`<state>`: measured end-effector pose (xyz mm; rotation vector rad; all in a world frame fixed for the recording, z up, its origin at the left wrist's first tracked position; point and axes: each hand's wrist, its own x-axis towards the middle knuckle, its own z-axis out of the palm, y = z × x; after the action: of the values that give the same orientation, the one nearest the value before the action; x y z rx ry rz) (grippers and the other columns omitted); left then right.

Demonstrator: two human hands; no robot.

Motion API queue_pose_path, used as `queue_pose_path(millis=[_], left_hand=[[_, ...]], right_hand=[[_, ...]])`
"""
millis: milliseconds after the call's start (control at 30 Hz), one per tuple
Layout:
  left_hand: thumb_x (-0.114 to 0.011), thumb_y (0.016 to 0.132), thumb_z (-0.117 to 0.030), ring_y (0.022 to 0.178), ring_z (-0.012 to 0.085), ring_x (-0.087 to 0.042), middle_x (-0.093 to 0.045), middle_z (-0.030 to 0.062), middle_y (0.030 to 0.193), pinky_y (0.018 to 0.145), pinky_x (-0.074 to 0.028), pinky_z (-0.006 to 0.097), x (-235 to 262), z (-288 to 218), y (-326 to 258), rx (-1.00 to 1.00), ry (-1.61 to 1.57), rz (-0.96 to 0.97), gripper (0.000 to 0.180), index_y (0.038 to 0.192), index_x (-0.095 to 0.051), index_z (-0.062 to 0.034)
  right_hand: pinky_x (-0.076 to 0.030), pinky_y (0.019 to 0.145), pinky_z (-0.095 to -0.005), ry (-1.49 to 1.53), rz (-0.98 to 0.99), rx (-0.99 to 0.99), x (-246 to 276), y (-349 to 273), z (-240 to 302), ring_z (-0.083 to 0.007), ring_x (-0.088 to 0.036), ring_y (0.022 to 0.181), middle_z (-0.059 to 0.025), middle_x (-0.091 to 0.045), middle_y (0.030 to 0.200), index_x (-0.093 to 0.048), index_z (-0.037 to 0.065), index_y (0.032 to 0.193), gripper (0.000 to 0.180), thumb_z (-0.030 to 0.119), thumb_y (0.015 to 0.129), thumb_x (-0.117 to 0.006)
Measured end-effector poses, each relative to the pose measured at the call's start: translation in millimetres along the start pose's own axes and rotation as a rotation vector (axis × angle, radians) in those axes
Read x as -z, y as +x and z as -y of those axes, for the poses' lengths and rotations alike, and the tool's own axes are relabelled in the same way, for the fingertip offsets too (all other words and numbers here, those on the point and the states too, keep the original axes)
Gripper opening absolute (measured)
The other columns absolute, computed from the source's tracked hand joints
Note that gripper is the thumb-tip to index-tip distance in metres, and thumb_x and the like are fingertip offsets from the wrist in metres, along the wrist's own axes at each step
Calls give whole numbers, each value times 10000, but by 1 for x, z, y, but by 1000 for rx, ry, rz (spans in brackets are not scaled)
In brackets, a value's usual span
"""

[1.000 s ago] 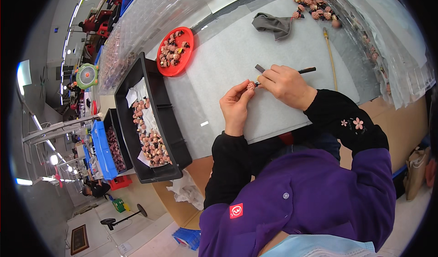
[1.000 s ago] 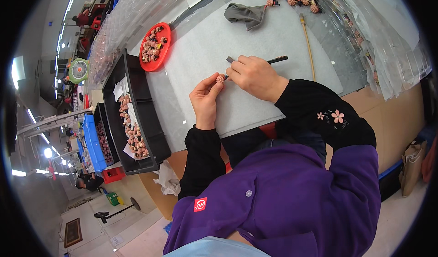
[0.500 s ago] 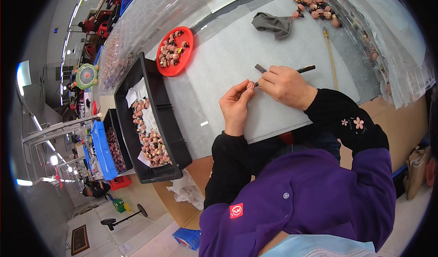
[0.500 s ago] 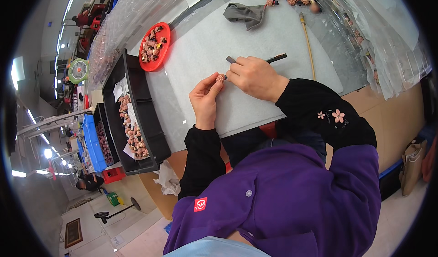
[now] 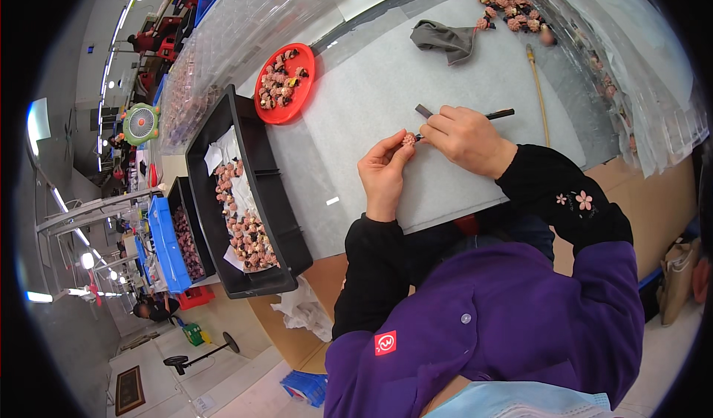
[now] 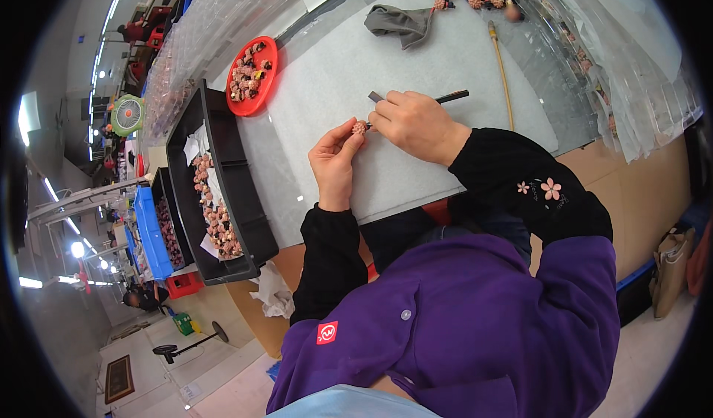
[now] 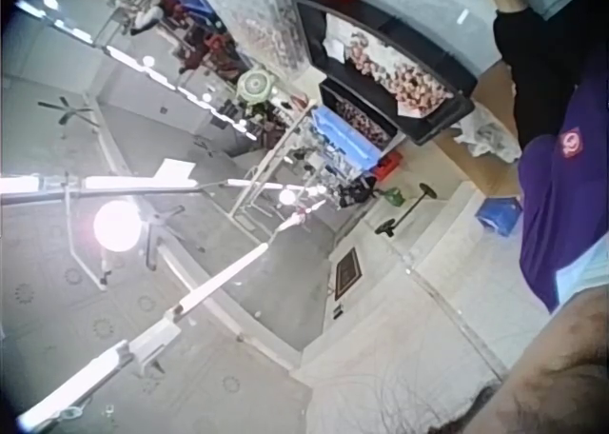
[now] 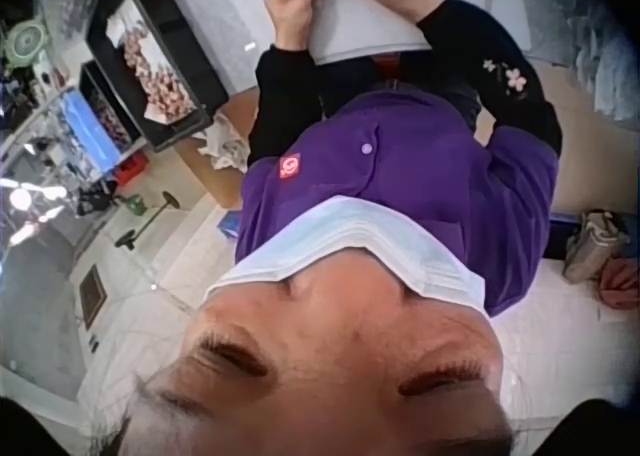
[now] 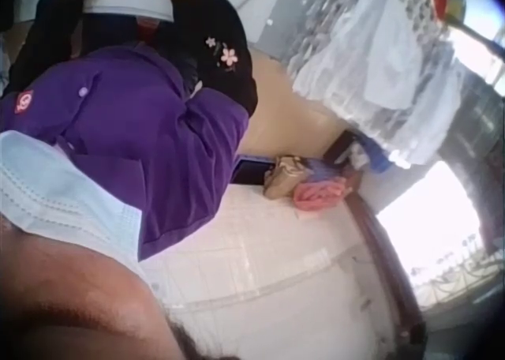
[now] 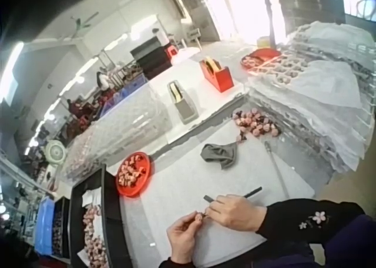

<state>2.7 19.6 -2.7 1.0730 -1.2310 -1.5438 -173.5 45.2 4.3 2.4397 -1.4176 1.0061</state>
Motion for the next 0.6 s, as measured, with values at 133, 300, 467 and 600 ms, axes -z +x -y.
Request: queue_pose_path(millis=[133, 300, 467, 600], left_hand=[[-606, 777, 59, 781, 115, -602, -645, 103, 913, 712, -485, 216, -1, -1, 0, 0, -7, -9, 249, 1027, -598, 61], [-605, 775, 62, 785, 118, -604, -645, 104, 914, 715, -486, 217, 0, 0, 0, -13, -3, -2, 249, 1025, -599, 60], [-600, 774, 69, 798, 123, -604, -643, 109, 926, 722, -487, 222, 0, 1, 0, -13, -9, 6, 248, 1022, -599, 61], [-592, 777, 74, 834, 141, -605, -637, 125, 953, 745, -494, 238, 2, 1, 0, -13, 1, 24, 241, 1017, -597, 62]], right_hand=[[-434, 556, -276, 11, -15, 22, -2, 0, -1, -162, -515, 663, -21, -500, 695, -558, 59, 790, 132, 155, 719, -616], [-423, 525, -279, 38, -52, 5, -2, 0, 0, -167, -503, 626, -25, -491, 684, -558, 60, 796, 151, 145, 705, -644], [-428, 532, -297, 79, -64, -32, -3, -1, 0, -181, -510, 619, -37, -507, 686, -558, 45, 793, 160, 134, 701, -655], [-430, 535, -298, 86, -56, -40, -3, -1, 1, -183, -513, 621, -41, -510, 690, -559, 41, 794, 161, 134, 704, -656]])
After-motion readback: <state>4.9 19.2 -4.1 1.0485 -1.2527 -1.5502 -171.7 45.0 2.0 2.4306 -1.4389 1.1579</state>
